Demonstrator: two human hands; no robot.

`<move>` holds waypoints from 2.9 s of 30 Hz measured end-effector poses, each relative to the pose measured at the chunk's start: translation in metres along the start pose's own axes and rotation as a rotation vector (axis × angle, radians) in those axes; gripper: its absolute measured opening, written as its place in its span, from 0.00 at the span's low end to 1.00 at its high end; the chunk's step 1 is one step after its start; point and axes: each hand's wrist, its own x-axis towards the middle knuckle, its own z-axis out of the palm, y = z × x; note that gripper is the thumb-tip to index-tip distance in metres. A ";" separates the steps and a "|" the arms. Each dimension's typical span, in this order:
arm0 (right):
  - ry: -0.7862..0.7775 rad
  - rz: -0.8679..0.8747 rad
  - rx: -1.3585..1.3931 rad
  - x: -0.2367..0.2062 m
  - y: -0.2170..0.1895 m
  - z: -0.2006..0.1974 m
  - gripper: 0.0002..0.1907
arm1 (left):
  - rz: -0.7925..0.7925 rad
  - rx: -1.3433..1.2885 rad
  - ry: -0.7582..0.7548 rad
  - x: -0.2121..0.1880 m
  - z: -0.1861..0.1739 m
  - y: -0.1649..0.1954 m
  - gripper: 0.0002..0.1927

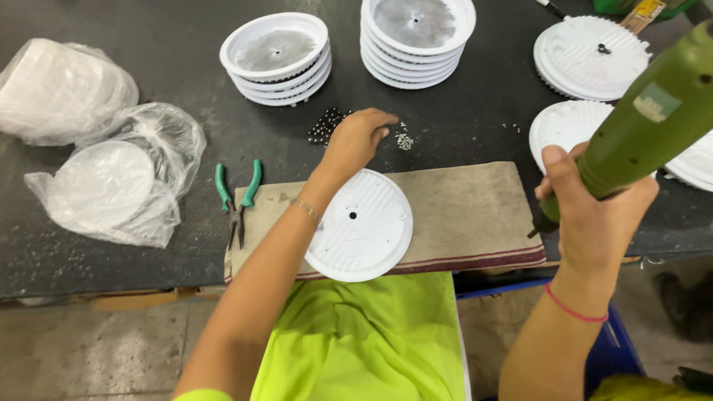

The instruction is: The person uses an electric screwdriver to drive screws into the back of a round white light fixture base, then fits the white diffuser cover onto the base and presses it into place. They stack the finished fixture with others and repeat the screwdriving on the next base.

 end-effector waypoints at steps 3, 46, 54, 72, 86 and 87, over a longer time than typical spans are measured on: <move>0.011 0.007 -0.002 0.000 0.001 -0.009 0.11 | 0.060 0.053 -0.089 0.031 0.027 -0.021 0.14; 0.036 0.066 0.075 -0.015 0.025 0.014 0.10 | -0.070 0.075 -0.113 -0.020 -0.054 -0.067 0.06; 0.022 0.059 0.035 -0.020 0.026 0.016 0.10 | -0.116 0.261 -0.078 -0.026 -0.032 -0.073 0.04; -0.050 0.014 0.099 -0.027 0.007 0.014 0.13 | 0.030 0.363 0.014 -0.047 -0.042 -0.058 0.04; -0.044 0.043 0.092 -0.026 0.020 0.024 0.12 | -0.153 0.032 0.158 -0.142 -0.058 0.059 0.05; -0.072 0.023 0.084 -0.027 0.018 0.028 0.12 | -0.144 0.061 0.189 -0.144 -0.056 0.062 0.05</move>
